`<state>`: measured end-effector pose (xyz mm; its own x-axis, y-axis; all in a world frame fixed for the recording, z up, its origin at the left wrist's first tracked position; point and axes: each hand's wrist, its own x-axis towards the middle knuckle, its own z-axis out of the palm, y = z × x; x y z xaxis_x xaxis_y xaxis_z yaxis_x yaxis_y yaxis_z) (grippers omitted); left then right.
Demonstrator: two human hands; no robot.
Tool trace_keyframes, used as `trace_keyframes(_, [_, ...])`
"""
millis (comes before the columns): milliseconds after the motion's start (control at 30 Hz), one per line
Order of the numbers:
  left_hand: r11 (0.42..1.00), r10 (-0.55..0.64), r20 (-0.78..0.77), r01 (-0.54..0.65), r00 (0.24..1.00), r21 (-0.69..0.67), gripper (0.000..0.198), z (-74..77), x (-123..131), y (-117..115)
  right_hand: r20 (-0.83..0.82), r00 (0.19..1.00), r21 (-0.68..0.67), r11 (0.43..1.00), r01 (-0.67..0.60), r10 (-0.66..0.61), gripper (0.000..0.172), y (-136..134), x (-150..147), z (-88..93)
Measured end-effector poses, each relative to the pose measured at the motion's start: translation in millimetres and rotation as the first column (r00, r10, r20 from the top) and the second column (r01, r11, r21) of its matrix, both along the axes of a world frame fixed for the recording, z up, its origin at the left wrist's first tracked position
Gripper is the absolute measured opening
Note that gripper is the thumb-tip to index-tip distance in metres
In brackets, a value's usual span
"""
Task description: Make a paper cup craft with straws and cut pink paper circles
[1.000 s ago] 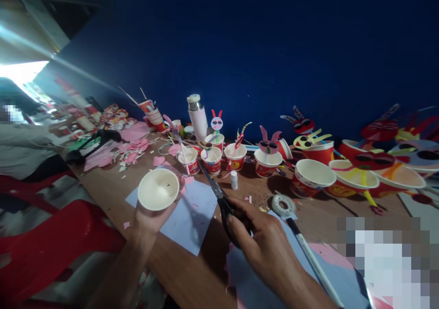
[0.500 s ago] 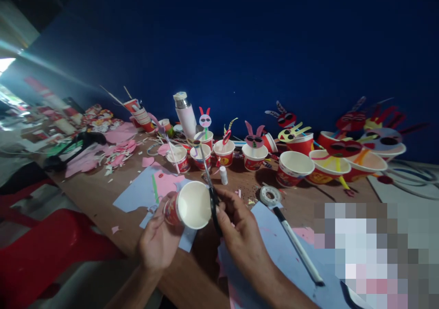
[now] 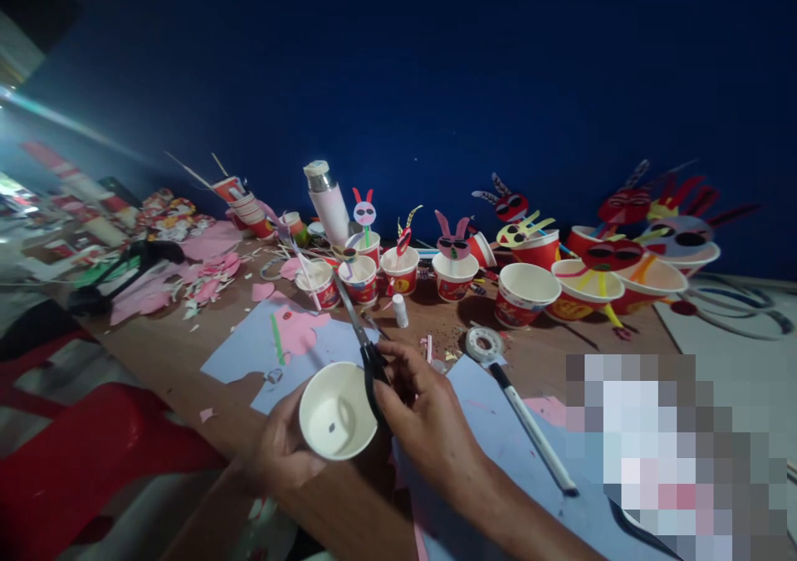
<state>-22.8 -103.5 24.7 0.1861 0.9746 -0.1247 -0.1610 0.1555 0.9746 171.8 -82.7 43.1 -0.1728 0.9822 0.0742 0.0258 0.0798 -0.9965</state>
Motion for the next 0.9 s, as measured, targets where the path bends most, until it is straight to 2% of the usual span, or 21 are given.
trace_keyframes(100, [0.998,-0.051,-0.051,0.052,0.997,0.026,0.067,-0.4,-2,2,0.055,0.998,0.029,1.0,-0.01,0.009,0.028,-1,0,-1.6])
trace_keyframes(133, [0.999,-0.03,-0.041,0.031,0.999,0.033,0.067,-1.4,-2,3,0.063,0.998,0.036,0.999,-0.005,0.003,0.028,-1,1,-1.7])
trace_keyframes(300, [0.973,0.22,0.02,-0.221,0.975,0.061,0.064,-7.5,-14,16,0.141,0.99,0.044,0.999,0.023,-0.029,0.032,2,12,7.3])
trace_keyframes(400, [0.928,0.35,-0.033,-0.341,0.936,0.151,0.067,-7.6,-26,26,0.243,0.968,0.002,0.998,-0.066,0.063,0.033,0,17,20.8])
trace_keyframes(467, [0.907,0.385,-0.081,-0.361,0.92,0.216,0.07,-5.9,-33,30,0.276,0.947,-0.036,0.987,-0.159,0.162,0.033,-4,18,29.4])
trace_keyframes(567, [0.888,0.419,-0.115,-0.38,0.901,0.259,0.072,-2.0,-40,34,0.329,0.904,-0.052,0.961,-0.272,0.274,0.035,-9,18,37.4])
trace_keyframes(667, [0.888,0.425,-0.152,-0.378,0.892,0.262,0.072,2.9,-40,34,0.407,0.866,-0.014,0.95,-0.311,0.289,0.037,-11,18,40.4])
trace_keyframes(800, [0.916,0.354,-0.276,-0.271,0.894,0.296,0.071,9.6,-34,34,0.476,0.837,0.018,0.948,-0.317,0.271,0.037,-10,19,43.1])
trace_keyframes(900, [0.925,0.307,-0.397,-0.172,0.865,0.34,0.067,13.0,-29,33,0.492,0.829,0.034,0.945,-0.325,0.267,0.033,-8,21,45.2])
